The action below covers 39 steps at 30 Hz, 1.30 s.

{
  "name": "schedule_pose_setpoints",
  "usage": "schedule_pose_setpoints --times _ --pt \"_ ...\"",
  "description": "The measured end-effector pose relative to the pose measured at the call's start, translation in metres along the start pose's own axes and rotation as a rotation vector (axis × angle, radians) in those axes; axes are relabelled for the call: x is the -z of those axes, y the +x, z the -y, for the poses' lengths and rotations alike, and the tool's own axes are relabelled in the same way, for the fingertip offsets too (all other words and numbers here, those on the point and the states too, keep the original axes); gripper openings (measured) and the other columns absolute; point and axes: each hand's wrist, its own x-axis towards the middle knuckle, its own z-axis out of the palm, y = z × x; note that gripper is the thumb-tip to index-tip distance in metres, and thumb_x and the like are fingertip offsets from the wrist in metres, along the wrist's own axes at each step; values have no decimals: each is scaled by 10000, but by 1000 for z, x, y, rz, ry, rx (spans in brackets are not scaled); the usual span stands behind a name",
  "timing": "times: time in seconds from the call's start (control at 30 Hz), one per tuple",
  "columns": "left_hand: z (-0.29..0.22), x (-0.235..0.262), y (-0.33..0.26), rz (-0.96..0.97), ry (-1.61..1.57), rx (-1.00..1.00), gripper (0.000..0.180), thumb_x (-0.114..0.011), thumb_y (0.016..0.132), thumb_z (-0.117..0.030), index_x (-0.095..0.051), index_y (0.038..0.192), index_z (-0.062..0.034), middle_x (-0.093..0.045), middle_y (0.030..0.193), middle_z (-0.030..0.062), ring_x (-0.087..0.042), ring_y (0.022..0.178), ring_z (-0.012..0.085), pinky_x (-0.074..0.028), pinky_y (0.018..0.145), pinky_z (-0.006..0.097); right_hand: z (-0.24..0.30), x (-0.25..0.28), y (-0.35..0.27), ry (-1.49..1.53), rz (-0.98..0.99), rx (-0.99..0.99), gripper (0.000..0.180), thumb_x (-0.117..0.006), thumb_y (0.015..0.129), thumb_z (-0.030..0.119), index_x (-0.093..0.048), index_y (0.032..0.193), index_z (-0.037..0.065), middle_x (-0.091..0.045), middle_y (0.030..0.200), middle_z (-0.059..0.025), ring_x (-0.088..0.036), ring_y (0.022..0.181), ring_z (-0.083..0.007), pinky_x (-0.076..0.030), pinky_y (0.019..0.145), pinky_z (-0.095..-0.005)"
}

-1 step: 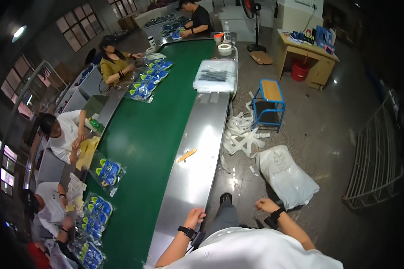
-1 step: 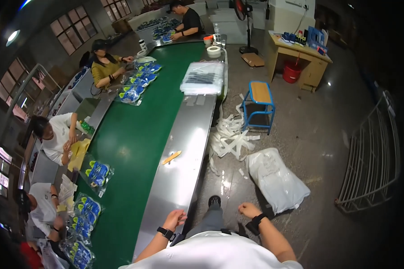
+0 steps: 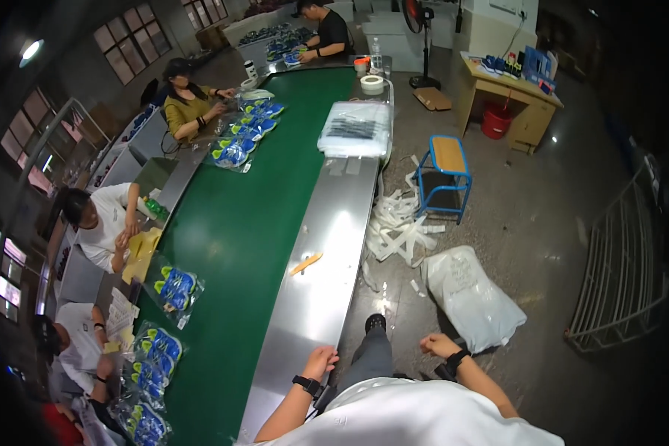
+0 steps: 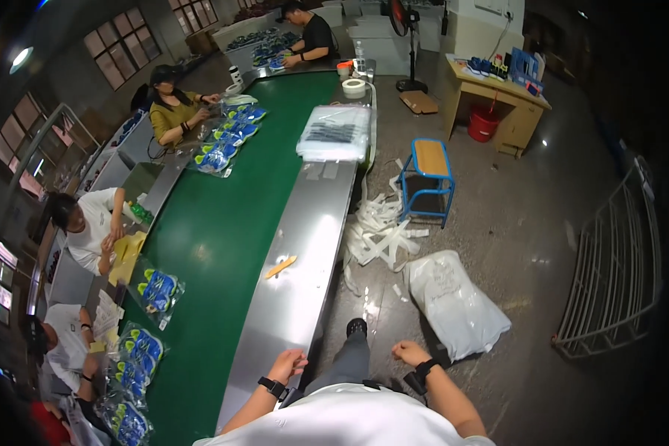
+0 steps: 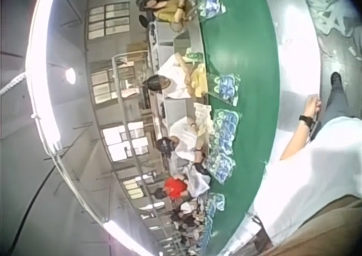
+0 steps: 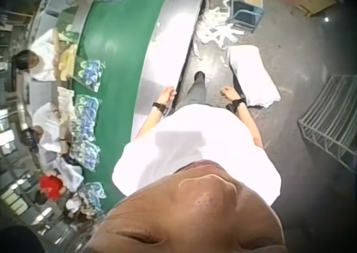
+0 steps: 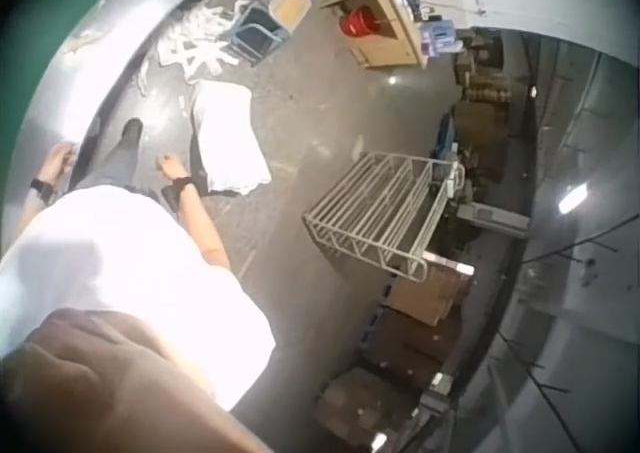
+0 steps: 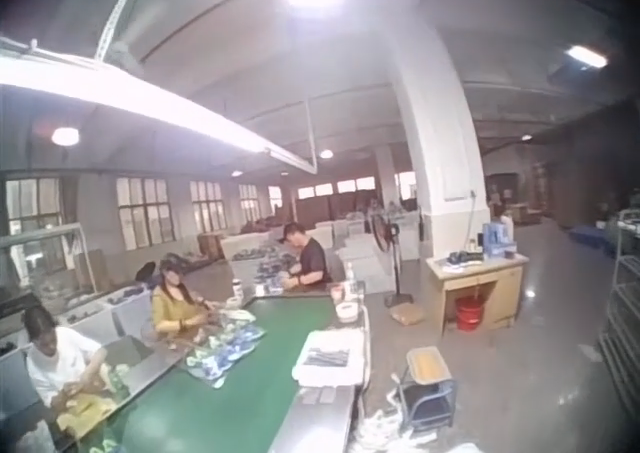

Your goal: Organizing and preparing plastic bags for packing shoes at an assembly line station.

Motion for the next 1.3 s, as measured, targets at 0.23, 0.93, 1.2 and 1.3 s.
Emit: schedule_pose_setpoints --times 0.23,0.93,1.2,1.3 --pt "-120 -41 129 69 -2 -72 228 -474 860 -252 -578 825 -52 -560 745 11 -528 643 89 -422 549 209 -74 113 57 -622 -382 -423 393 -552 763 256 -628 1015 -35 -605 1010 -262 -566 1010 -389 -438 885 -398" --pt "-332 -154 357 -144 239 -261 299 -559 863 -259 -619 918 29 -607 752 64 -553 703 110 -449 670 242 211 412 332 -733 -444 -157 248 -558 750 224 -665 879 42 -639 894 -204 -610 871 -354 -473 776 -417" --pt "-469 -229 402 -403 679 -708 295 -646 792 -187 -585 1014 -4 -597 987 177 -564 942 317 -446 842 373 466 400 489 -889 -274 581 175 -540 768 185 -623 823 41 -621 854 -164 -585 837 -351 -466 748 -430" --pt "-509 -241 434 -497 758 -844 350 -645 762 -160 -557 1063 -6 -563 1087 172 -496 1059 337 -401 919 391 529 374 531 -1029 -184 807 134 -582 729 145 -625 817 54 -600 872 -118 -559 870 -314 -468 761 -396"
